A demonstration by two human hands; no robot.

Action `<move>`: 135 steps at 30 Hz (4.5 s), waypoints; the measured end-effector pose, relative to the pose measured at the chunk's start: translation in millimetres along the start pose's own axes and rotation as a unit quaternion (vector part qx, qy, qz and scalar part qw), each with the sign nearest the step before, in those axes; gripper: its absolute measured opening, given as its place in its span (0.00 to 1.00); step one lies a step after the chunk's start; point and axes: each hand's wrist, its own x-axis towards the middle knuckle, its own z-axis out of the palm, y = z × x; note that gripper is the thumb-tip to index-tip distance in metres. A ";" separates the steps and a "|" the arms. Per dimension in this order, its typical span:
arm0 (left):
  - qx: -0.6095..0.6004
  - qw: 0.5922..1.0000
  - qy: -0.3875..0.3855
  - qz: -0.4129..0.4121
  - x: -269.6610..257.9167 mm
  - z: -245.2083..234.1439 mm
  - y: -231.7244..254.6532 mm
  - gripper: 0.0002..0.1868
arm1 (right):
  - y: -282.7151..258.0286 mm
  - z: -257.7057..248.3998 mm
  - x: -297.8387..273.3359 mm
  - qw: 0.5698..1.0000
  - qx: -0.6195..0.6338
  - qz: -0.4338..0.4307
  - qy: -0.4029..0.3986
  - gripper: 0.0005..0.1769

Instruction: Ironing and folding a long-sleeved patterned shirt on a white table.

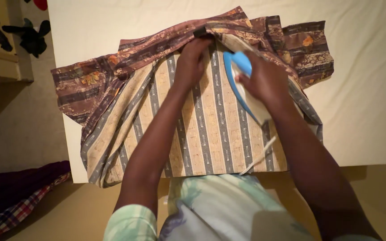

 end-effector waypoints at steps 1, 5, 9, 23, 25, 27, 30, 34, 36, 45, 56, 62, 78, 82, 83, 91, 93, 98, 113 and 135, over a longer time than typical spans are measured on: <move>0.002 1.000 0.002 -0.001 -13.8 -13.1 12.4 0.18 | -6.3 -2.0 10.1 1.000 0.000 -0.003 0.000 0.40; 0.191 0.978 -0.058 -0.058 -76.5 -46.7 33.1 0.26 | -38.6 -0.9 28.6 0.997 -0.008 0.028 -0.066 0.41; 0.290 0.935 -0.116 -0.166 -109.6 -76.4 44.3 0.35 | -74.4 31.0 2.9 0.992 0.019 -0.004 -0.126 0.33; 0.349 0.897 -0.237 -0.137 -99.2 -75.4 68.2 0.42 | -29.7 -20.3 -32.5 0.936 0.171 0.292 -0.100 0.41; 0.364 0.877 -0.283 -0.137 -87.6 -66.8 80.7 0.43 | 7.2 -16.6 -54.1 0.933 0.144 0.318 -0.088 0.40; 0.367 0.861 -0.331 -0.120 -78.9 -54.3 94.4 0.41 | 60.9 1.0 -87.1 0.972 0.012 0.233 -0.016 0.44; 0.329 0.889 -0.310 -0.067 -83.8 -26.1 99.1 0.41 | 65.6 1.1 -146.9 0.951 0.033 0.307 -0.017 0.46; 0.319 0.886 -0.337 -0.011 -73.7 0.2 115.3 0.41 | 49.6 -13.7 -154.5 0.930 0.035 0.362 -0.048 0.39; 0.252 0.931 -0.257 0.052 -73.7 18.2 116.5 0.40 | 39.3 -27.2 -140.5 0.932 0.094 0.349 -0.035 0.39; 0.267 0.925 -0.271 0.005 -59.7 37.4 114.0 0.40 | 40.4 -21.3 -98.2 0.964 0.036 0.264 -0.024 0.35; 0.311 0.921 -0.150 -0.180 -135.8 -89.5 68.1 0.41 | 33.1 -10.4 -52.8 0.989 0.030 0.142 -0.023 0.37; 0.230 0.909 -0.064 -0.343 -158.5 -164.2 60.5 0.39 | -37.5 6.5 -11.0 0.995 0.001 0.038 -0.087 0.33; -0.348 0.869 0.111 -0.333 -166.5 -249.5 -44.4 0.22 | -235.5 83.0 19.1 0.962 -0.021 -0.166 -0.214 0.23; -0.326 0.881 0.145 -0.312 -191.2 -260.5 16.9 0.22 | -261.6 70.8 21.3 0.958 -0.071 -0.244 -0.134 0.26; -0.267 0.868 0.139 -0.395 -196.2 -265.6 45.1 0.23 | -272.0 66.1 12.6 0.959 -0.043 -0.209 -0.184 0.29; -0.313 0.803 0.359 -0.358 -274.8 -218.2 33.4 0.28 | -300.5 66.8 -64.9 0.927 -0.078 -0.225 -0.290 0.23; -0.276 0.834 0.372 -0.301 -270.6 -229.2 26.6 0.26 | -315.0 58.2 -63.6 0.912 -0.120 -0.238 -0.312 0.26; -0.275 0.849 0.341 -0.294 -269.7 -240.9 22.5 0.26 | -304.5 83.4 -32.8 0.927 -0.099 -0.213 -0.291 0.26; 0.068 0.956 0.147 -0.245 -220.5 -161.3 73.4 0.28 | -248.3 57.6 6.0 0.962 -0.078 -0.132 -0.227 0.29; 0.178 0.934 -0.116 -0.287 -87.8 -143.8 28.3 0.34 | -50.8 9.5 5.7 0.991 -0.059 0.093 -0.083 0.37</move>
